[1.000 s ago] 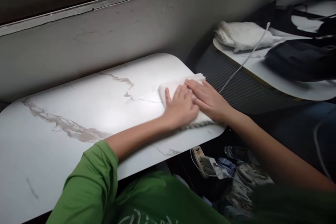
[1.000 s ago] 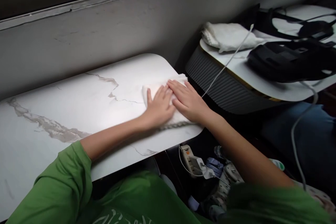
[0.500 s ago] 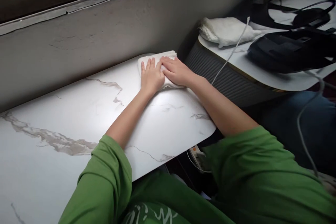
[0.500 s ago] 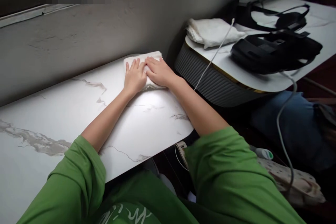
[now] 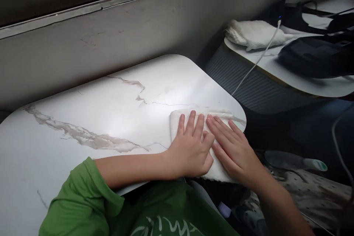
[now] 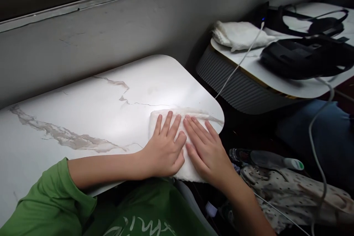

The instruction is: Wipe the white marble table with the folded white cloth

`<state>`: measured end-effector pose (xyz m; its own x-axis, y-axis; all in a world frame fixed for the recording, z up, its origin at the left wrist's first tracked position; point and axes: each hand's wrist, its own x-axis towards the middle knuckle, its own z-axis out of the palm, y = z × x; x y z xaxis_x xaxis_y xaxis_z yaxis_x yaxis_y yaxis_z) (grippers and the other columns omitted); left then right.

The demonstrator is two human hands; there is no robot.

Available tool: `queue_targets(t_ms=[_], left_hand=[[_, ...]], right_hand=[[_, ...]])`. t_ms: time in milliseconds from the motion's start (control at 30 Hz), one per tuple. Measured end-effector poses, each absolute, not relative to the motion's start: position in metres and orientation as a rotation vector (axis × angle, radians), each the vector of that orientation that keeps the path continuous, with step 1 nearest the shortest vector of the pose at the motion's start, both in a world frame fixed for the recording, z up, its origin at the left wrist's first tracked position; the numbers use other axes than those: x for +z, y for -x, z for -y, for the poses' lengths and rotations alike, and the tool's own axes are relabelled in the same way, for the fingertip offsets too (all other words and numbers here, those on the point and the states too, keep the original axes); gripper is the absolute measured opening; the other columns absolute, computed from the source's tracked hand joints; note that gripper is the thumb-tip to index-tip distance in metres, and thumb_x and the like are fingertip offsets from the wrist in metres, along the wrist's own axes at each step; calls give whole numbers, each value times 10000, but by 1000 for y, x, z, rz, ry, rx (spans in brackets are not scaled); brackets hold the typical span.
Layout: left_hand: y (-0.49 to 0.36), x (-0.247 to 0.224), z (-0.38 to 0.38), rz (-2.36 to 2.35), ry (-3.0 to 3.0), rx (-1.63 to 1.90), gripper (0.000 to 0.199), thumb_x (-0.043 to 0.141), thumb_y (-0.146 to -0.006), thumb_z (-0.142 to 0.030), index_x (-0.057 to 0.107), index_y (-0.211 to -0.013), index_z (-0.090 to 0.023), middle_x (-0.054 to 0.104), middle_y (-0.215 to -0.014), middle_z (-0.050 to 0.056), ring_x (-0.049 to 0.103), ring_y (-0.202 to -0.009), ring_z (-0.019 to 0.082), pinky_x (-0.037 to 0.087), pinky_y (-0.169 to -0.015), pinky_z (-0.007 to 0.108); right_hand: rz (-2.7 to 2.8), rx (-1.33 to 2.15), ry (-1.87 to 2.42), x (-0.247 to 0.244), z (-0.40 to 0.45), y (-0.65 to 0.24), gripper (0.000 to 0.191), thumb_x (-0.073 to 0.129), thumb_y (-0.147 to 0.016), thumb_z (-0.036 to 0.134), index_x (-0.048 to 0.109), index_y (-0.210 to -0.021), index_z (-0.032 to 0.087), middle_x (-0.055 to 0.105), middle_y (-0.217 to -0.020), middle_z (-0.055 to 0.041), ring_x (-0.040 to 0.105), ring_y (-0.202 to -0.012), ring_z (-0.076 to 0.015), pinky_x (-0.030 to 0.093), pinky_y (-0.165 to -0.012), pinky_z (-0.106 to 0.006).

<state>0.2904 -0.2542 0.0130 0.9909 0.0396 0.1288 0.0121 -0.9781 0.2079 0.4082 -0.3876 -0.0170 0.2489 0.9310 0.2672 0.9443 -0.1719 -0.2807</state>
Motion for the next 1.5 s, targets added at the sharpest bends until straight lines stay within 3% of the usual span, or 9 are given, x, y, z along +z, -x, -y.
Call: queue_targets(t_ms=[133, 267, 533, 633, 800, 1000, 1233, 1367, 1500], left_hand=[[-302, 9, 228, -243, -2848, 154, 567, 445, -899, -361, 421, -1376, -55, 240, -1539, 238, 161, -1449, 350, 118, -1178, 517], [-323, 5, 169, -383, -2891, 171, 523, 361, -952, -287, 366, -1443, -109, 256, -1561, 130, 177, -1457, 268, 100, -1196, 454], [-306, 4, 24, -795, -2915, 283, 473, 336, -969, -229, 412, -1421, -110, 338, -1528, 129, 275, -1428, 243, 128, -1181, 489], [-289, 5, 4, -926, -2894, 316, 458, 323, -972, -216, 432, -1407, -123, 357, -1521, 121, 287, -1421, 235, 132, -1177, 496], [-275, 4, 24, -954, -2913, 264, 478, 303, -990, -245, 386, -1446, -127, 307, -1542, 134, 254, -1436, 253, 124, -1168, 533], [-235, 10, 107, -756, -3099, 68, 556, 291, -993, -275, 260, -1497, -44, 225, -1549, 208, 197, -1440, 346, 158, -1143, 587], [-148, 17, 225, -569, -3402, 172, 581, 295, -952, -279, 458, -1322, 137, 448, -1390, 309, 422, -1320, 395, 324, -1112, 464], [-140, 12, 217, -561, -3338, 213, 573, 301, -944, -299, 482, -1329, 85, 472, -1390, 271, 439, -1317, 371, 329, -1110, 449], [-157, 4, 142, -737, -3136, 146, 571, 300, -954, -284, 394, -1406, 53, 366, -1479, 234, 330, -1397, 313, 261, -1155, 430]], right_hand=[[1760, -65, 2187, -20, 356, -420, 611, 228, -979, 302, 18, -1553, 287, 284, -1558, -42, 266, -1427, -249, 263, -1145, -559], [1726, -43, 2302, -22, 282, -440, 585, 212, -972, 322, 169, -1542, 200, 301, -1553, -86, 251, -1436, -243, 243, -1152, -536], [1702, -2, 2280, -14, 93, -426, 582, 263, -928, 264, 330, -1470, 61, 307, -1546, -126, 246, -1437, -244, 83, -1160, -585], [1735, -25, 2218, -13, 65, -410, 576, 266, -927, 247, 346, -1462, 47, 333, -1534, -132, 268, -1425, -238, 117, -1167, -534], [1801, -5, 2252, -12, 84, -400, 585, 254, -933, 244, 311, -1480, 45, 287, -1556, -123, 237, -1439, -241, 180, -1162, -493], [1930, -45, 2232, -13, 181, -368, 596, 243, -948, 273, 270, -1500, 49, 275, -1558, -131, 221, -1446, -255, 197, -1161, -512], [2159, -210, 1874, -12, 295, -294, 701, 288, -940, 223, -52, -1535, 77, 279, -1550, -156, 199, -1451, -277, 218, -1144, -542], [2203, -157, 1885, -10, 287, -288, 640, 280, -936, 221, 121, -1534, 54, 269, -1550, -159, 191, -1453, -286, 206, -1139, -561], [2178, 23, 1975, -9, 209, -306, 587, 249, -945, 256, 299, -1487, 37, 253, -1558, -134, 205, -1451, -263, 164, -1159, -539]])
